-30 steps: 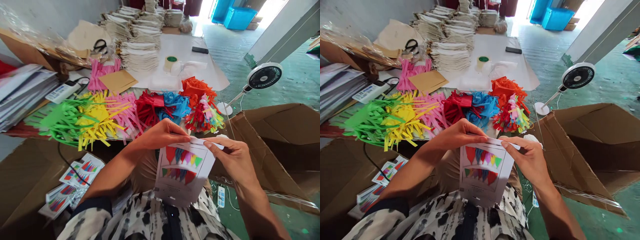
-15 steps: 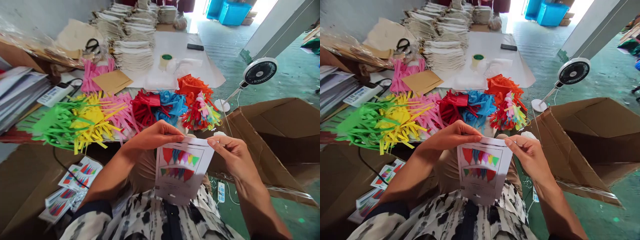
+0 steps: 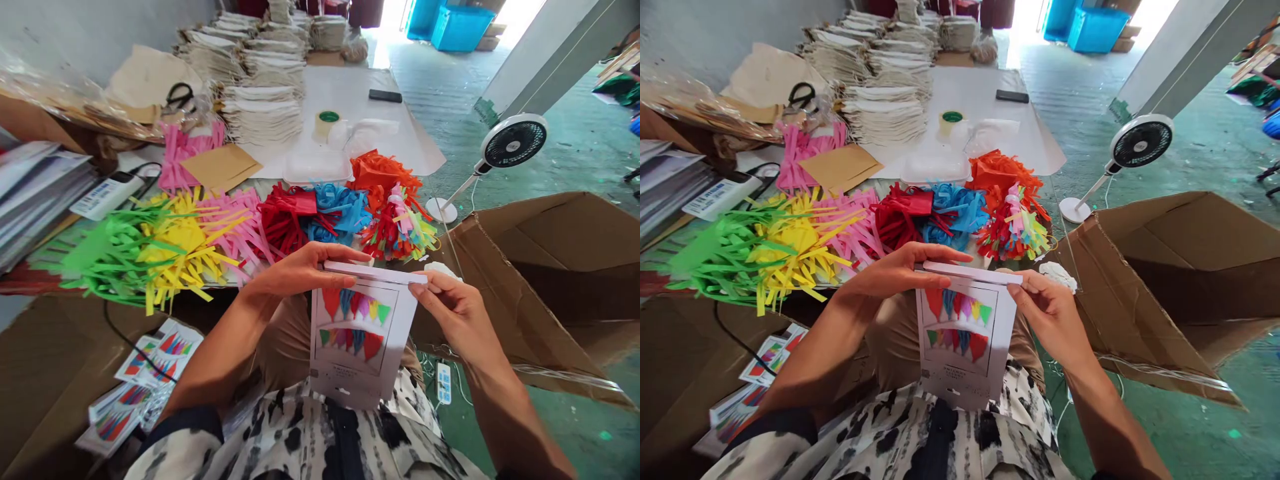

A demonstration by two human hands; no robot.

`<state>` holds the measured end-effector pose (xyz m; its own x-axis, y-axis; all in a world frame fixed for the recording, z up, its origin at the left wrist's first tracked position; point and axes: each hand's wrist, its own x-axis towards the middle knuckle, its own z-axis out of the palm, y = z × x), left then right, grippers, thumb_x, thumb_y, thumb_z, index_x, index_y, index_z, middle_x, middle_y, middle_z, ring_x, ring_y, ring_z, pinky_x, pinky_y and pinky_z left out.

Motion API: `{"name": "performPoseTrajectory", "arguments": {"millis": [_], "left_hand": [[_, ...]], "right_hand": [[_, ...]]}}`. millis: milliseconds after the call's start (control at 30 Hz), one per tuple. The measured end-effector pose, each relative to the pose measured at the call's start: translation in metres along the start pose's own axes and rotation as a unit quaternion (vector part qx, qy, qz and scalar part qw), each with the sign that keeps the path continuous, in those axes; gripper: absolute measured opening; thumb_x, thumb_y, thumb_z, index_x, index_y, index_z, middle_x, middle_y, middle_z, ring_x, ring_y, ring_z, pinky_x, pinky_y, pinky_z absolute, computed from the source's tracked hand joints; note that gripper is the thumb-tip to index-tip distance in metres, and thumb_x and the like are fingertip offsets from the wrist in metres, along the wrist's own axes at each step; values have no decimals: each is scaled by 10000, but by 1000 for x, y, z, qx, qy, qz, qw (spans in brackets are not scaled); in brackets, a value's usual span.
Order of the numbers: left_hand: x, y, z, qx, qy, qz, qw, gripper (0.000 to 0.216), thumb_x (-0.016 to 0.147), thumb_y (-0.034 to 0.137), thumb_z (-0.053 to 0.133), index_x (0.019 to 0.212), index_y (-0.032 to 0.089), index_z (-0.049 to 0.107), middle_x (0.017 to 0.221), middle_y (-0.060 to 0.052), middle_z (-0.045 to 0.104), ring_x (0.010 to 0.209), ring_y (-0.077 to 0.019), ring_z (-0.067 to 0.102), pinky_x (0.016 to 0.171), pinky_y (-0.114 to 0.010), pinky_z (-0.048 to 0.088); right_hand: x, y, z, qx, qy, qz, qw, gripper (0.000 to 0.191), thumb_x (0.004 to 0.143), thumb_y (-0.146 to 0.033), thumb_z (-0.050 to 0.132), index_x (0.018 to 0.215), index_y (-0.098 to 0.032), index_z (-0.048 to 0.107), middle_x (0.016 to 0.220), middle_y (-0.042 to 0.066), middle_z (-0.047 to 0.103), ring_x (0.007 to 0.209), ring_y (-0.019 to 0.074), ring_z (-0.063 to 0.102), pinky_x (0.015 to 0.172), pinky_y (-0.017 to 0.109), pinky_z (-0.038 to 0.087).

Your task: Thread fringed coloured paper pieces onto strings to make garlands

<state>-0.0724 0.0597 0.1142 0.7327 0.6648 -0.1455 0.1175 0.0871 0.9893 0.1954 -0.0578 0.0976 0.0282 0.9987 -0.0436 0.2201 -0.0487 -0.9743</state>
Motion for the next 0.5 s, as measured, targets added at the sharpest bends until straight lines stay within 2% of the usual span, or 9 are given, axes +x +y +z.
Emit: {"name": "performPoseTrajectory", "arguments": {"millis": [133,233,400,500], "left_hand": [[2,-8,0,-2,29,12,1000,301,882,395,802,1102,195,855,1035,-94,831,866,-181,743,759,-225,546],[6,-15,0,-14,32,5,999,304,885,436,795,1018,172,863,977,-91,834,815,-173,734,739,-232,546],[7,-15,1,-48,27,0,998,342,884,435,803,1110,182,847,1062,-109,831,900,-188,758,816,-247,564],[5,-16,-1,-110,19,3,994,487,859,444,831,1288,219,781,1136,-120,816,970,-221,771,856,-282,587]], "right_hand": [[0,2,0,-21,8,-1,1000,245,982,-479,689,1025,-278,821,872,19,727,812,198,660,715,297,552],[2,1,1,-2,-6,0,1000,237,959,-470,721,1065,-283,819,930,24,748,859,208,677,753,310,570],[7,9,2,16,-20,4,1000,191,933,-459,751,992,-291,821,909,23,757,877,229,704,775,341,586],[9,16,-2,36,2,6,999,171,907,-457,779,924,-290,811,893,17,762,844,225,705,749,340,583]]}}
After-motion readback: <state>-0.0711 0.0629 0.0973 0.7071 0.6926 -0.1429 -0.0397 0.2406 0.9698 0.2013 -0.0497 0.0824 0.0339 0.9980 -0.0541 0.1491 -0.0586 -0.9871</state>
